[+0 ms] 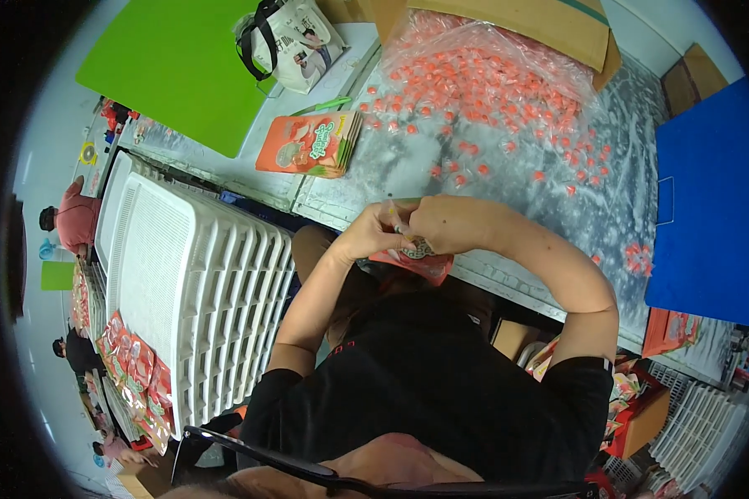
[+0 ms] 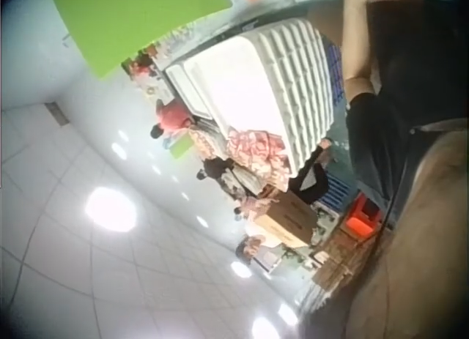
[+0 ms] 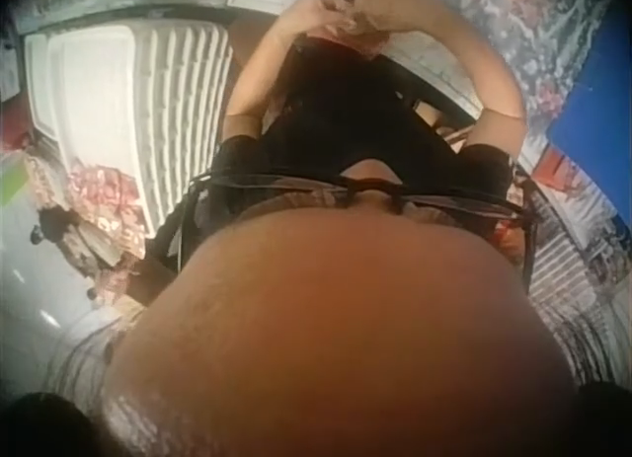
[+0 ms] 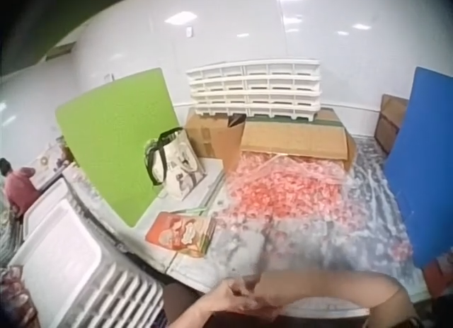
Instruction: Packaging small pink items into plastic bags and placing them in a collection bin.
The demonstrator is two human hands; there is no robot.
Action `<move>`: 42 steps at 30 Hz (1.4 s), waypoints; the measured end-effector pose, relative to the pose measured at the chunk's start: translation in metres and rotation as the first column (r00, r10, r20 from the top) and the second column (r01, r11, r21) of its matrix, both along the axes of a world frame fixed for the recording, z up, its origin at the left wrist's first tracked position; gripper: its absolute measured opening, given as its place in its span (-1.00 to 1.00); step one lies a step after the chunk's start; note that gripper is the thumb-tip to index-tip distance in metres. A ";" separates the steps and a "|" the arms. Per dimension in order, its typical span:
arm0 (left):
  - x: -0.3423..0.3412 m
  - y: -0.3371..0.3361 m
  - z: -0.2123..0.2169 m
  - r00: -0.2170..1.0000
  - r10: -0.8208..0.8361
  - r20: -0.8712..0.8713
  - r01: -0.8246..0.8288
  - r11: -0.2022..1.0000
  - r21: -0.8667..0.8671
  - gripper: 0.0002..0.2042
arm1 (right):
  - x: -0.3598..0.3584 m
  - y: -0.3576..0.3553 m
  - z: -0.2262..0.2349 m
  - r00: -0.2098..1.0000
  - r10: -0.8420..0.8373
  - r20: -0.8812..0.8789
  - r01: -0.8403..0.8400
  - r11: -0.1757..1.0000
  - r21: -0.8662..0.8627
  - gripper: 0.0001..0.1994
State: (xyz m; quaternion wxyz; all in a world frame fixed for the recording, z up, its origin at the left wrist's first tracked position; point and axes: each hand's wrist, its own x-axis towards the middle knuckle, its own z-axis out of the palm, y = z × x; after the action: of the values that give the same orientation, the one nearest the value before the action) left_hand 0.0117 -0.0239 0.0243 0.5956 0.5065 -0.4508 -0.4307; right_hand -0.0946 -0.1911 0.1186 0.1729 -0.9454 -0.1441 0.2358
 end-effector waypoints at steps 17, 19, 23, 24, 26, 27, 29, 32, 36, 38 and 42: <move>-0.003 0.007 -0.009 0.782 0.383 -0.492 -0.407 0.911 0.063 -0.82 | -0.028 -0.006 -0.094 0.528 -0.849 -0.019 0.412 0.236 0.880 -0.84; -0.004 0.009 -0.009 0.808 0.376 -0.453 -0.398 0.916 0.051 -0.82 | -0.029 -0.003 -0.093 0.538 -0.843 0.011 0.327 0.220 0.919 -0.85; -0.008 0.006 -0.012 0.818 0.384 -0.429 -0.424 0.906 0.001 -0.77 | -0.027 0.006 -0.102 0.528 -0.839 -0.129 0.283 0.031 0.958 -0.87; -0.008 0.006 -0.013 0.817 0.366 -0.446 -0.415 0.910 -0.015 -0.75 | -0.025 0.008 -0.102 0.555 -0.817 -0.158 0.288 0.010 0.958 -0.88; -0.009 0.004 -0.011 0.822 0.384 -0.422 -0.417 0.909 0.016 -0.76 | -0.022 0.007 -0.103 0.578 -0.795 -0.185 0.291 -0.011 0.957 -0.88; -0.010 0.003 -0.011 0.825 0.401 -0.398 -0.419 0.907 0.046 -0.76 | -0.022 0.005 -0.106 0.580 -0.788 -0.208 0.265 -0.059 0.962 -0.87; -0.009 0.006 -0.011 0.832 0.395 -0.389 -0.403 0.913 0.065 -0.73 | -0.022 0.003 -0.108 0.582 -0.779 -0.233 0.240 -0.109 0.965 -0.86; -0.002 0.011 -0.023 0.837 0.408 -0.365 -0.399 0.911 0.104 -0.68 | -0.018 0.006 -0.107 0.581 -0.776 -0.247 0.243 -0.125 0.962 -0.86; 0.005 0.030 0.000 0.848 0.497 -0.182 -0.440 0.853 0.279 -0.67 | -0.006 0.012 -0.106 0.612 -0.741 -0.277 0.283 -0.122 0.951 -0.83; 0.000 0.035 0.010 0.866 0.483 0.130 -0.500 0.843 0.198 -0.60 | -0.001 0.018 -0.095 0.561 -0.815 -0.145 0.312 0.046 0.949 -0.85; -0.003 0.047 0.000 0.864 0.502 -0.023 -0.502 0.865 0.004 -0.57 | 0.011 0.026 -0.100 0.621 -0.773 -0.130 0.201 -0.004 0.980 -0.87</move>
State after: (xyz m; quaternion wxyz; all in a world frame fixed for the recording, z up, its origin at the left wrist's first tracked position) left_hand 0.0083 0.0228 0.0246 0.6928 0.6007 -0.2971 -0.2664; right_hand -0.0841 -0.1649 0.0182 0.7406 -0.6325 0.0664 -0.2168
